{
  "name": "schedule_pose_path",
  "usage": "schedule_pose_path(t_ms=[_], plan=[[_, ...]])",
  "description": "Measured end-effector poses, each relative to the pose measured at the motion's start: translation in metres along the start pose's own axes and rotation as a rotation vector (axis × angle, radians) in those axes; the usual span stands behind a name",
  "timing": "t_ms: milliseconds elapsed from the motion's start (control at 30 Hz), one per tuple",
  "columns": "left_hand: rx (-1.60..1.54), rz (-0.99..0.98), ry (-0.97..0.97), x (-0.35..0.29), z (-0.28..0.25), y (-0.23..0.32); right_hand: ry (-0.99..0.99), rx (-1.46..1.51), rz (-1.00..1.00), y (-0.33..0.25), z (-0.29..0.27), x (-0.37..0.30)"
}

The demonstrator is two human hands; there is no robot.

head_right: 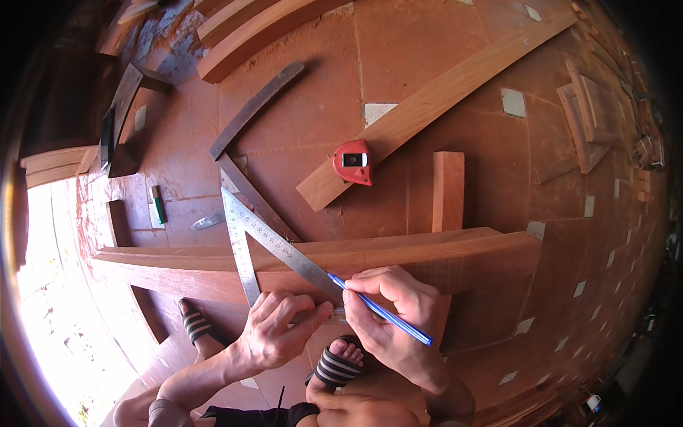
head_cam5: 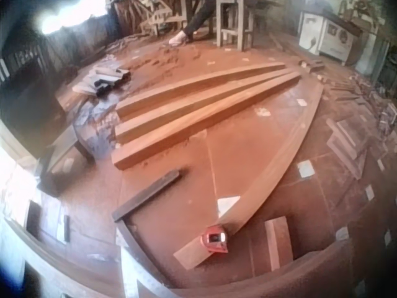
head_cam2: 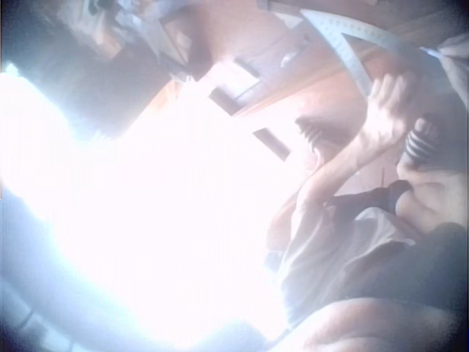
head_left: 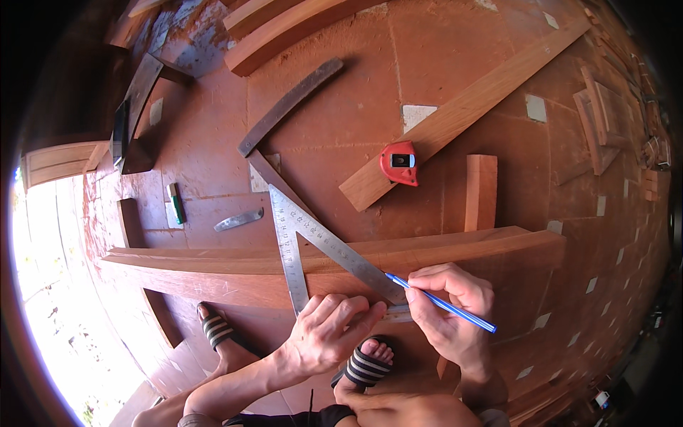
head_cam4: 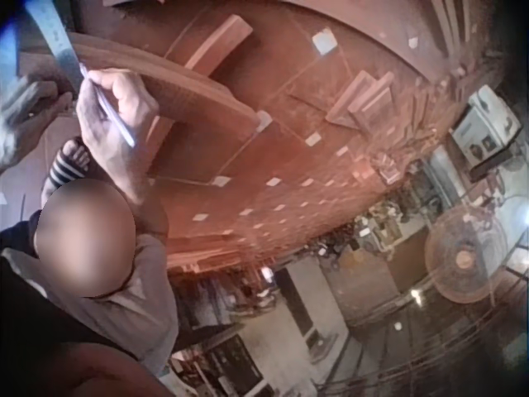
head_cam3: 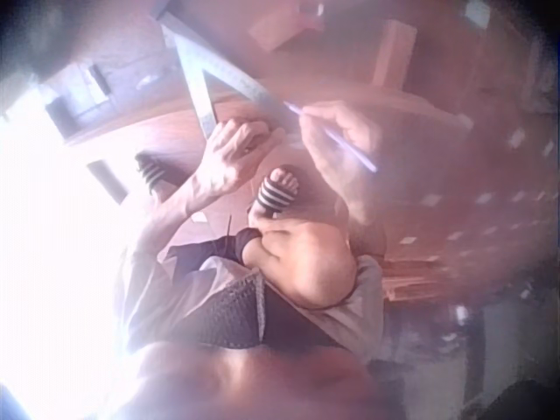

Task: The person sits on the floor and uses a try square and a blue pen to mark measurements and lines on several wooden planks. They repeatedly position the square, draw lines, and reposition the wood to mark different sections.

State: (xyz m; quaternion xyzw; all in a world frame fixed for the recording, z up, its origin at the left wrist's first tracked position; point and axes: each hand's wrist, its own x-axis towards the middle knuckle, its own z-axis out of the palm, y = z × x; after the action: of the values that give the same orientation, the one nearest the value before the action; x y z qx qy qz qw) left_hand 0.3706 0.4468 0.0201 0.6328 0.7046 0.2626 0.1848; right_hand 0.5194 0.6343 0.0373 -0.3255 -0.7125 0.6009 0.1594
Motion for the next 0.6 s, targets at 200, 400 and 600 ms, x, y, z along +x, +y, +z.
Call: schedule_pose_path(t_ms=[200,400,600], plan=[[-0.010,-0.007,-0.006,0.0012,-0.0007,0.0003,-0.008,-0.035,0.023,-0.0034,0.0017,0.0030],[0.002,-0.013,-0.015,0.0021,-0.0016,0.0012,-0.017,-0.043,0.025,-0.0054,0.0015,0.0052],[0.009,0.012,-0.015,0.0017,0.0014,-0.0007,-0.042,-0.101,0.031,-0.0077,-0.0015,0.0054]])
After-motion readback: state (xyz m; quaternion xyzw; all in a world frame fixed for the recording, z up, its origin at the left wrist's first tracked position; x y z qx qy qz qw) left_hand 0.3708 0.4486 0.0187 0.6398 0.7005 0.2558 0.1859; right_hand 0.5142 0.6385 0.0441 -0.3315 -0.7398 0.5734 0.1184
